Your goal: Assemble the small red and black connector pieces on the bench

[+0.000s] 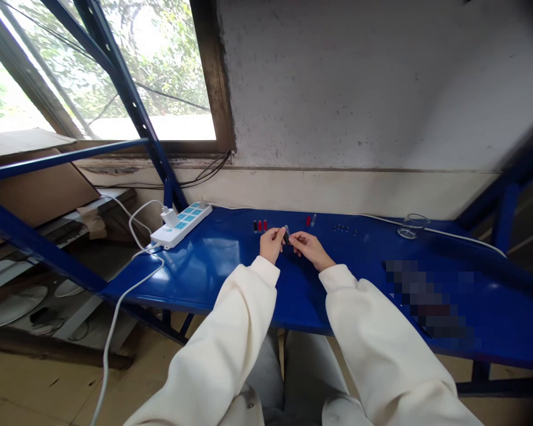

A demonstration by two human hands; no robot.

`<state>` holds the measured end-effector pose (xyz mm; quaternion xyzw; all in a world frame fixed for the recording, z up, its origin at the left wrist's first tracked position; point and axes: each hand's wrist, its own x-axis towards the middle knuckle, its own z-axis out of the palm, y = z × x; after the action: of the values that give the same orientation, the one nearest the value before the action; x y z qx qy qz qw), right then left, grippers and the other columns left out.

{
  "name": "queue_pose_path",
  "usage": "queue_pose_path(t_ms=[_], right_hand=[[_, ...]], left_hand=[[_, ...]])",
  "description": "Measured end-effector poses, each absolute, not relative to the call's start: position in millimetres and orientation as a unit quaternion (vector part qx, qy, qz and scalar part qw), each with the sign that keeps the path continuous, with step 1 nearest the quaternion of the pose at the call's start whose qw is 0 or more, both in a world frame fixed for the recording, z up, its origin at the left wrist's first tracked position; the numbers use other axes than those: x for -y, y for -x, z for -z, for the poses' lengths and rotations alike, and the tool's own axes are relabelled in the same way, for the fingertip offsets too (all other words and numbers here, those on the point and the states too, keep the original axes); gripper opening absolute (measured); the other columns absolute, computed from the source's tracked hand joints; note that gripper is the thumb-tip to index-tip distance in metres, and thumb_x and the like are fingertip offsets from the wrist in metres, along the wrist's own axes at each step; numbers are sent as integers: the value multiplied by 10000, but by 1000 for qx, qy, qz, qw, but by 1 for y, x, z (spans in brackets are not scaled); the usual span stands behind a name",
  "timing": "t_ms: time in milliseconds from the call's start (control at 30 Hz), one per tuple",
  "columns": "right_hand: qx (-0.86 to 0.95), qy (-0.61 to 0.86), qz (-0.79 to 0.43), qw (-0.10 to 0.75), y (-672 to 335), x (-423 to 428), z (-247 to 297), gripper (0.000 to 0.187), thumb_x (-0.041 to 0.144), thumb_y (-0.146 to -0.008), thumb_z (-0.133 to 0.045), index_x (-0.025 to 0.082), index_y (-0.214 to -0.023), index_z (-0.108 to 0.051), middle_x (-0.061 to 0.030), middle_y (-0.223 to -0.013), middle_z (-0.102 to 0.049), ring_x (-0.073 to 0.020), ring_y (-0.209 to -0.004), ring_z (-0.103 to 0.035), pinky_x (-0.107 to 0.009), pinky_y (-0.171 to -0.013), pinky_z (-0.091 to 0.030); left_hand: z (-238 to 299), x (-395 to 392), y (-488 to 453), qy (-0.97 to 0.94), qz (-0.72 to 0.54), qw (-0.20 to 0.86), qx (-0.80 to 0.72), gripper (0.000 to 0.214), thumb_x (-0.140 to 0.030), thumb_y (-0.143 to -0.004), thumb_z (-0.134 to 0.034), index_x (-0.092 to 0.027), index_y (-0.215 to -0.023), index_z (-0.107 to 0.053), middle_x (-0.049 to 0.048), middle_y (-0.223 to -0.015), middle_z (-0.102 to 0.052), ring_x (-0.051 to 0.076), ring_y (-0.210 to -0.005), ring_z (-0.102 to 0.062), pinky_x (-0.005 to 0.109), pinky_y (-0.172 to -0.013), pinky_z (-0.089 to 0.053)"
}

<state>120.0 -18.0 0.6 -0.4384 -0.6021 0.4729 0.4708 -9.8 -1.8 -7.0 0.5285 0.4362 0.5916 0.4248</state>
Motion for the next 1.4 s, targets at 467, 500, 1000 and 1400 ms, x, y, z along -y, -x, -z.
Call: queue_pose_path(t_ms=[467,500,1000,1400], right_hand=[[625,406,-457,485,-118,17,2,363,504,-631,-612,189,-689,-441,56,-574,-430,-60,-472,-365,-219,-460,-309],[631,402,-451,487,-118,16,3,363,502,-633,-612,190,-677,-431,55,-577,-428,-63,-479,-373,-221,-466,-315],[726,493,-223,425,-126,9,10,247,423,-722,-511,183,-754,-561,-15,-674,-585,-119,-551,-481,-246,-552,-380],[626,701,-110,324,-170,-36,7,150,331,-678,-547,190,-690,-600,-27,-673,-629,-148,-616,-552,-227,-505,-329]], left_hand=[[9,3,10,-605,-571,359,-424,365,-437,-743,-517,-127,-860,-672,54,-729,-617,61,-476,-458,195,-431,-379],[9,3,10,-612,-570,353,-420,363,-437,-748,-512,-132,-859,-674,58,-749,-614,63,-495,-466,195,-443,-386],[13,-1,10,-567,-571,366,-467,222,-304,-739,-516,-139,-845,-619,22,-681,-578,76,-560,-490,205,-559,-412],[17,-1,8,-582,-534,373,-487,158,-168,-724,-479,-144,-814,-607,14,-625,-568,92,-590,-529,212,-574,-430]])
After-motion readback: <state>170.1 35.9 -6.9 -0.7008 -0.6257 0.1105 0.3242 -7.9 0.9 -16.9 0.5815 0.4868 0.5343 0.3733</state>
